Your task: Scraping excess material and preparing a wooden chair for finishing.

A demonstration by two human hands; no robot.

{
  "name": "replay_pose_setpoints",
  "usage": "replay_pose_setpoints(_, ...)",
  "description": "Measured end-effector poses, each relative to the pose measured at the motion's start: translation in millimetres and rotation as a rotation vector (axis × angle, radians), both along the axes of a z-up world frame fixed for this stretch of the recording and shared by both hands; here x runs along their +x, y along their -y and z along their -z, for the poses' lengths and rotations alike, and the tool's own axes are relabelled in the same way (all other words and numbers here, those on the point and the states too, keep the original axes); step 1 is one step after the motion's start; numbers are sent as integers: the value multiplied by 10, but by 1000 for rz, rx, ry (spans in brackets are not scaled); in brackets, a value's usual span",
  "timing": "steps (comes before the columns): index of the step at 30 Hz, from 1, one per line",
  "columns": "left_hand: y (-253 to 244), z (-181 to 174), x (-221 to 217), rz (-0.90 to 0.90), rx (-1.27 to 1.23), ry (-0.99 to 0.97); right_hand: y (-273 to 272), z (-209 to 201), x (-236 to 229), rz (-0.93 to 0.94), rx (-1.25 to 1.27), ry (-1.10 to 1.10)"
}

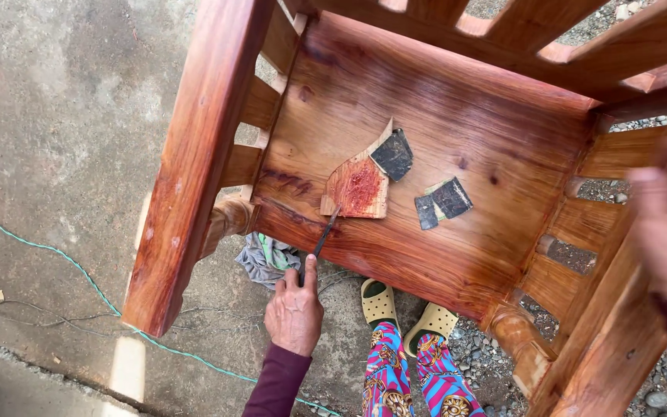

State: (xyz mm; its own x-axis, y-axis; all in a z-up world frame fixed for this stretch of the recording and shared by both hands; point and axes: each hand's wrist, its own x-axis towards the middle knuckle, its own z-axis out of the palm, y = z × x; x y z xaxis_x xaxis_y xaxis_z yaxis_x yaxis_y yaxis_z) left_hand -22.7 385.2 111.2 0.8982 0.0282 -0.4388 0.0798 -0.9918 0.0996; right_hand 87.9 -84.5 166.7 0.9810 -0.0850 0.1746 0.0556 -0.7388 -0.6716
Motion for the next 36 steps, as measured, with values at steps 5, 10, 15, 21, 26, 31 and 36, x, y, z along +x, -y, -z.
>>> replay_pose_setpoints(5, -104, -201, 92, 86, 43, -56, -1380, 737, 272, -50, -94, -585)
replay_pose_setpoints(10, -275, -339, 29, -120, -264, 79, -2197, 1343, 654, 179, 88, -1034)
replay_pose_setpoints(15, -417, 7, -358, -447, -788, 46, -2207, 2139, 560, 436, 348, -760)
replay_pose_setpoints(21, -331, 178, -615, -924, -1291, -377, -1899, 2461, 180, 531, 475, -504)
replay_pose_setpoints(26, -215, 176, -569, -979, -1409, -467, -2291, 1952, 332, 456, 626, -749)
replay_pose_setpoints(31, -163, 346, -626, -997, -1344, -383, -2265, 2398, 448, 441, 843, -787)
replay_pose_setpoints(36, -214, 620, -538, -840, -1181, -197, -2043, 2635, 312, 527, 923, -582)
